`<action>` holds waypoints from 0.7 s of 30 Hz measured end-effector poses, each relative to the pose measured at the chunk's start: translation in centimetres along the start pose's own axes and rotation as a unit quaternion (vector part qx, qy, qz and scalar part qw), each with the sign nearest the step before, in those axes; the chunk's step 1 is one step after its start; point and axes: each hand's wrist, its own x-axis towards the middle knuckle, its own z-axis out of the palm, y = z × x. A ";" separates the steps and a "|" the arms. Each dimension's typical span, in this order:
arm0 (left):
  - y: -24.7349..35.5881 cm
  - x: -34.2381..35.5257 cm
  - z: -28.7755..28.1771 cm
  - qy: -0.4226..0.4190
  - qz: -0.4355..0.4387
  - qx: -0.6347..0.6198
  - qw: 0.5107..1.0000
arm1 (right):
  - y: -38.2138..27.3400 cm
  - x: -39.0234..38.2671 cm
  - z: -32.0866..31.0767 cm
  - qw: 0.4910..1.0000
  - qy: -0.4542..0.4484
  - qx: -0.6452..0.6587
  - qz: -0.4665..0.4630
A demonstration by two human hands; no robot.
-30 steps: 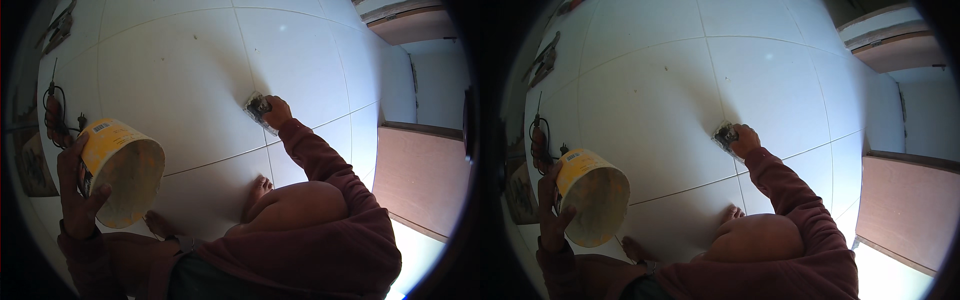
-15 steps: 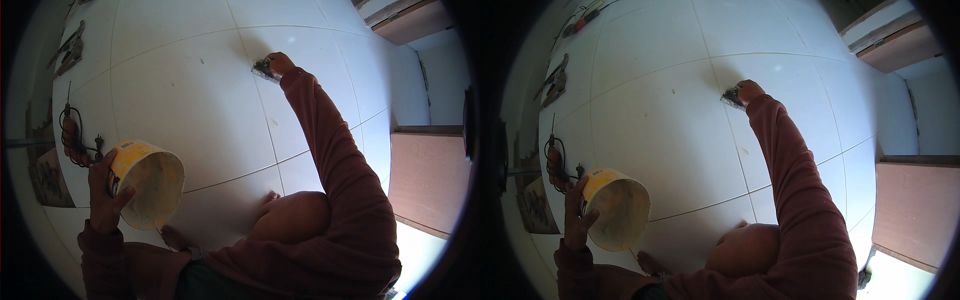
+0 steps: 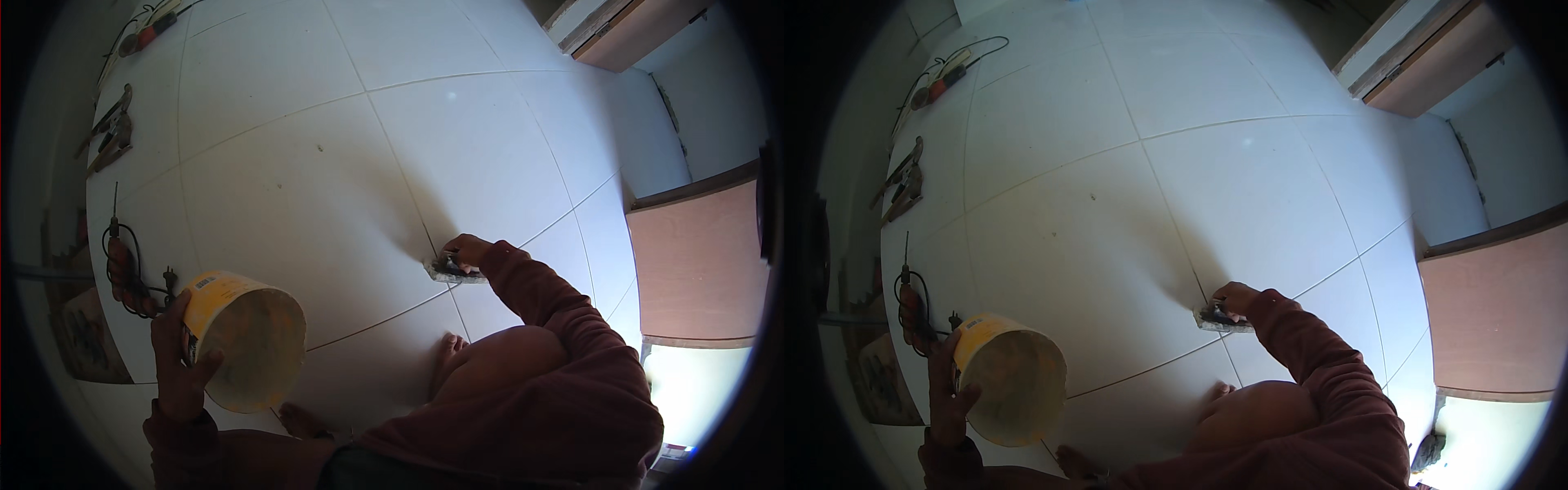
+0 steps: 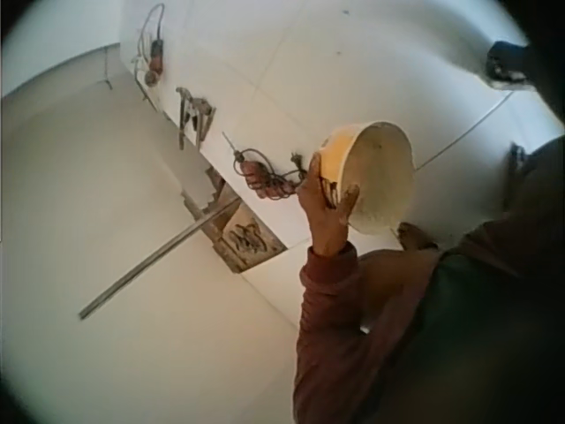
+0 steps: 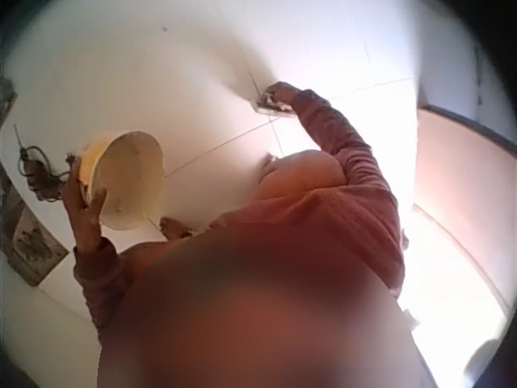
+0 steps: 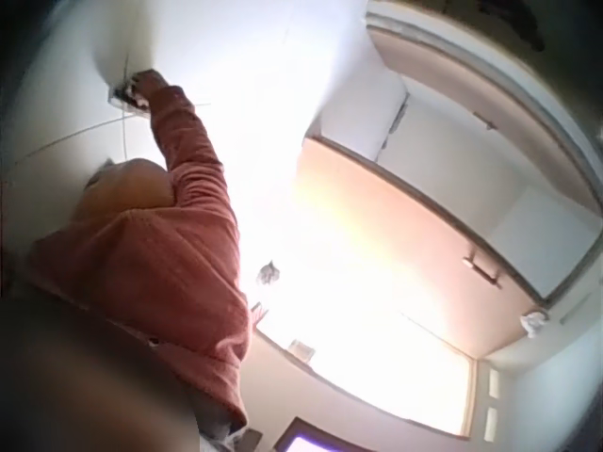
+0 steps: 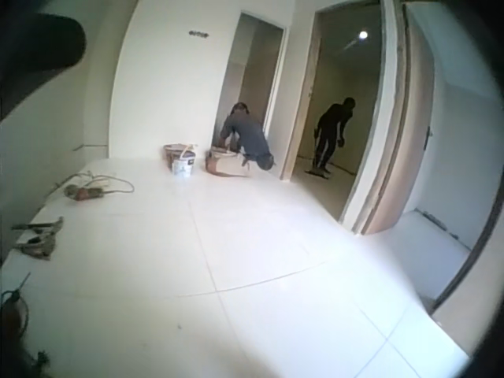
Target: Applying grout to the joints between floor tiles using a hand float and a bucket of mixture.
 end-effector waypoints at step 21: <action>0.4 -0.7 0.6 0.003 0.007 0.007 1.000 | -3.0 2.0 2.5 0.918 0.372 -0.079 -0.108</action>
